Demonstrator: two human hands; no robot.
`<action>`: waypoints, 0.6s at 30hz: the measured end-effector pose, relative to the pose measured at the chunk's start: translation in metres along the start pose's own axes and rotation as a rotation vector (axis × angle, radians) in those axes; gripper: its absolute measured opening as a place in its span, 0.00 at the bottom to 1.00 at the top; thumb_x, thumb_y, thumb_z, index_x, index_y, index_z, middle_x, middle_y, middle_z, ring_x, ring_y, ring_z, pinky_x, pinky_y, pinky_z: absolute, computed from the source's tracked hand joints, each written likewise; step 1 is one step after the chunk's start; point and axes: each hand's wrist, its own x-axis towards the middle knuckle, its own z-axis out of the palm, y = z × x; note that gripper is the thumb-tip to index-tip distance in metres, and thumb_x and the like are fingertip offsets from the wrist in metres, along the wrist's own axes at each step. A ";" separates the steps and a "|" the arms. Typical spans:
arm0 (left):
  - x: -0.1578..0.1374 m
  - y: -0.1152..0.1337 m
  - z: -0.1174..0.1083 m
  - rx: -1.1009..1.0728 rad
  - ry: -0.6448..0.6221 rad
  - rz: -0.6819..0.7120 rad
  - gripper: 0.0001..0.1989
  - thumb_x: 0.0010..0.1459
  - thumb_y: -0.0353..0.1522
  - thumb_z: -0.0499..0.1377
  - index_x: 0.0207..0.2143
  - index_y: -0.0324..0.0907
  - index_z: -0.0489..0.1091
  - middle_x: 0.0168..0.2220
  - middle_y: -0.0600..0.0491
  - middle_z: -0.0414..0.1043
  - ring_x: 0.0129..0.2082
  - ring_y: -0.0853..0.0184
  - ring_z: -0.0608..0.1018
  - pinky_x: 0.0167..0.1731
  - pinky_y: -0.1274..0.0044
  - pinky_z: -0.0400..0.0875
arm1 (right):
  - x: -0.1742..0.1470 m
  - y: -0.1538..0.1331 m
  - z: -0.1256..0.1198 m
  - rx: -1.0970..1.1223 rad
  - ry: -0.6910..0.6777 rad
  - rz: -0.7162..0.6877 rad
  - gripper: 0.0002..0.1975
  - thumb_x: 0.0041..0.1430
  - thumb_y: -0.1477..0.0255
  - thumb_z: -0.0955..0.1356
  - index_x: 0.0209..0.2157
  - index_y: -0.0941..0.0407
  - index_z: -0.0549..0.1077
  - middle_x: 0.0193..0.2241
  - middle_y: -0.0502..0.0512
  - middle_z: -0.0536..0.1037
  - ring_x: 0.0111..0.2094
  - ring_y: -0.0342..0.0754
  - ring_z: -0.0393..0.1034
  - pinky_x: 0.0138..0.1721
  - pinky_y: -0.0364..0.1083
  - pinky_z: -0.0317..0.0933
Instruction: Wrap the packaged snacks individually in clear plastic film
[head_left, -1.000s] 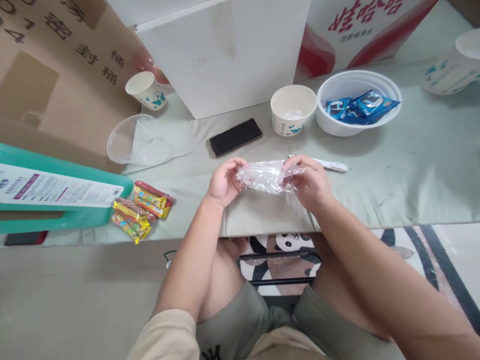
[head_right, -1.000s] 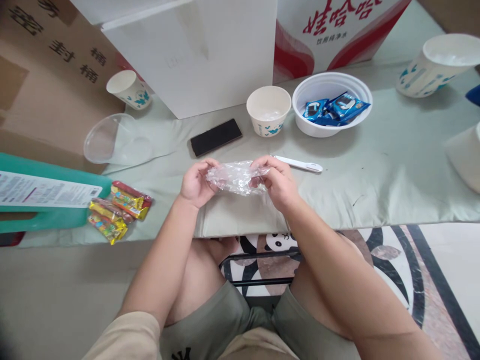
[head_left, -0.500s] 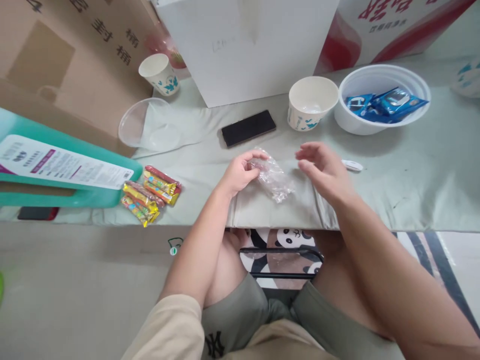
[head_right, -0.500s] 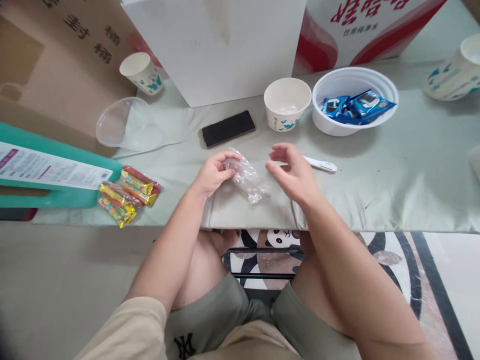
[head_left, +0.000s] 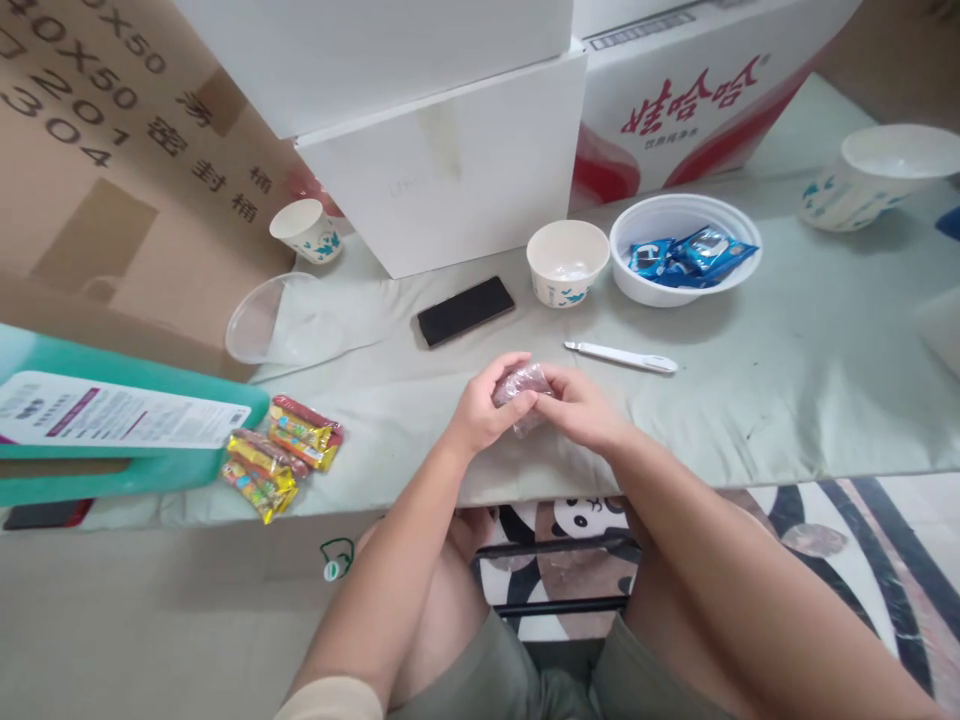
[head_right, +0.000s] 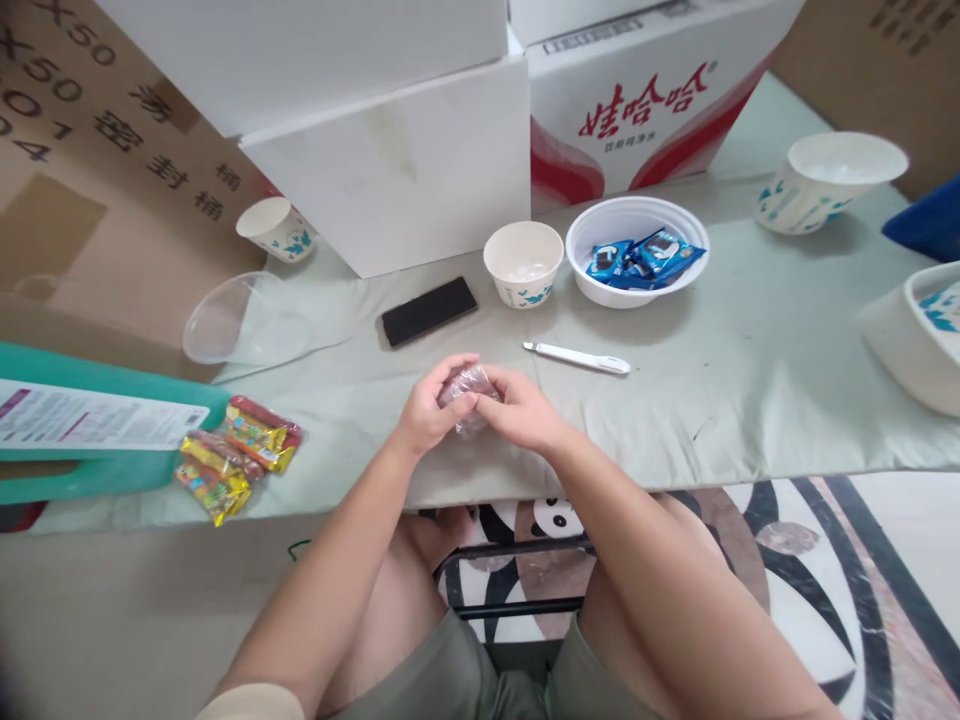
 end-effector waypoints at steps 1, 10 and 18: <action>0.002 -0.001 -0.001 -0.055 0.014 -0.052 0.25 0.49 0.42 0.70 0.48 0.42 0.74 0.45 0.48 0.79 0.43 0.61 0.79 0.45 0.73 0.74 | 0.000 0.000 -0.001 0.021 0.015 0.001 0.10 0.54 0.64 0.67 0.34 0.56 0.74 0.30 0.52 0.78 0.32 0.48 0.70 0.36 0.47 0.64; 0.014 -0.008 0.005 -0.358 0.063 -0.191 0.20 0.46 0.43 0.73 0.36 0.41 0.73 0.30 0.58 0.72 0.29 0.74 0.73 0.31 0.82 0.69 | 0.005 0.010 -0.015 -0.170 0.320 -0.005 0.21 0.49 0.66 0.71 0.47 0.53 0.70 0.41 0.55 0.77 0.38 0.50 0.72 0.39 0.49 0.65; 0.023 -0.008 0.019 -0.226 0.199 -0.180 0.26 0.42 0.36 0.74 0.43 0.43 0.69 0.36 0.54 0.78 0.34 0.69 0.78 0.39 0.77 0.73 | -0.001 0.004 -0.030 -0.200 0.496 0.022 0.18 0.52 0.70 0.68 0.47 0.52 0.69 0.37 0.51 0.76 0.28 0.44 0.69 0.33 0.47 0.63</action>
